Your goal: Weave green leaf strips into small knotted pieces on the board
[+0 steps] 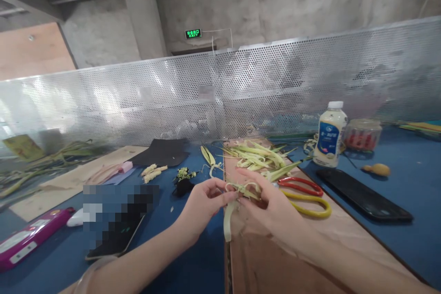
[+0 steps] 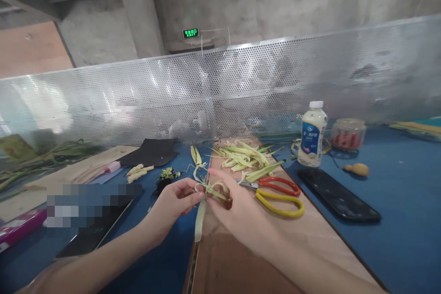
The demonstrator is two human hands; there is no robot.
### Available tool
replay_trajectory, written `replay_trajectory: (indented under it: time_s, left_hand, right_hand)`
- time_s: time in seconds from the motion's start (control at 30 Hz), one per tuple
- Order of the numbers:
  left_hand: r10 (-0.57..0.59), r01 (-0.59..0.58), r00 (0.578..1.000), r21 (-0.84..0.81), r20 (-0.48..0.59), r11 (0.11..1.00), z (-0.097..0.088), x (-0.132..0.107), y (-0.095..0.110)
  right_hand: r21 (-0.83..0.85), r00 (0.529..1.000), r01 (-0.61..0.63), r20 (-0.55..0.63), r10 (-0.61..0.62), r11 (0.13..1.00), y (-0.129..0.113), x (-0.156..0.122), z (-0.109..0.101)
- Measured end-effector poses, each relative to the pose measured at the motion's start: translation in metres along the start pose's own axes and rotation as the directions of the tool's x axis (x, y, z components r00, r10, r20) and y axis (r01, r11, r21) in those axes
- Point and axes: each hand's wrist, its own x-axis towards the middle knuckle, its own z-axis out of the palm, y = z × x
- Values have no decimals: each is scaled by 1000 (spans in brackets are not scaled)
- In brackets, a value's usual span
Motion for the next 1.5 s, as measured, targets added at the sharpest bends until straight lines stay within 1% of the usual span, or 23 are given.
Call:
replay_trajectory:
  time_s: [0.13,0.2,0.3,0.37,0.47,0.57,0.63,0.73,0.87,1.0,1.07,1.2,1.33,1.5]
  left_hand:
    - [21,-22,1000,93,19,995,0,0,1]
    - [8,-9,1000,107,11,994,0,0,2]
    - [-10,9,1000,107,7,994,1,-2,5]
    - [-26,23,999,85,23,996,2,-3,7]
    - [-63,62,996,4,64,998,3,-5,10]
    - [-91,99,991,-83,100,992,5,-6,12]
    - [-104,115,990,-109,99,987,6,-8,12]
    - [-104,111,992,-107,70,988,8,-11,12]
    - [-78,81,996,-88,33,993,12,-15,11]
    - [-70,74,996,-75,59,994,13,-17,11]
    - [-80,85,994,-69,80,994,13,-16,11]
    - [-110,119,986,-71,123,990,12,-15,11]
    - [-98,113,982,-91,160,989,11,-14,7]
    - [-92,109,985,-113,149,988,12,-14,6]
  right_hand:
    - [21,999,-17,-38,17,1000,3,2,0]
    - [22,999,-18,-36,18,1000,4,2,0]
    - [-24,1000,9,-16,-10,1000,3,2,-1]
    - [-55,999,38,-1,-38,998,2,1,-1]
    - [-105,996,82,26,-80,991,-1,-1,-3]
    - [-144,989,134,82,-124,980,-7,-2,-4]
    - [-178,985,149,116,-129,973,-12,-3,-3]
    - [-222,986,129,129,-102,967,-17,-3,-1]
    - [-191,993,92,97,-75,977,-18,-5,2]
    - [-158,998,40,58,-31,987,-18,-8,1]
    - [-163,997,21,76,-8,986,-20,-9,0]
    - [-130,995,30,103,-17,991,-25,-10,-1]
    - [-88,997,-7,79,14,996,-22,-8,-1]
    - [-37,997,-31,64,34,999,-16,-7,1]
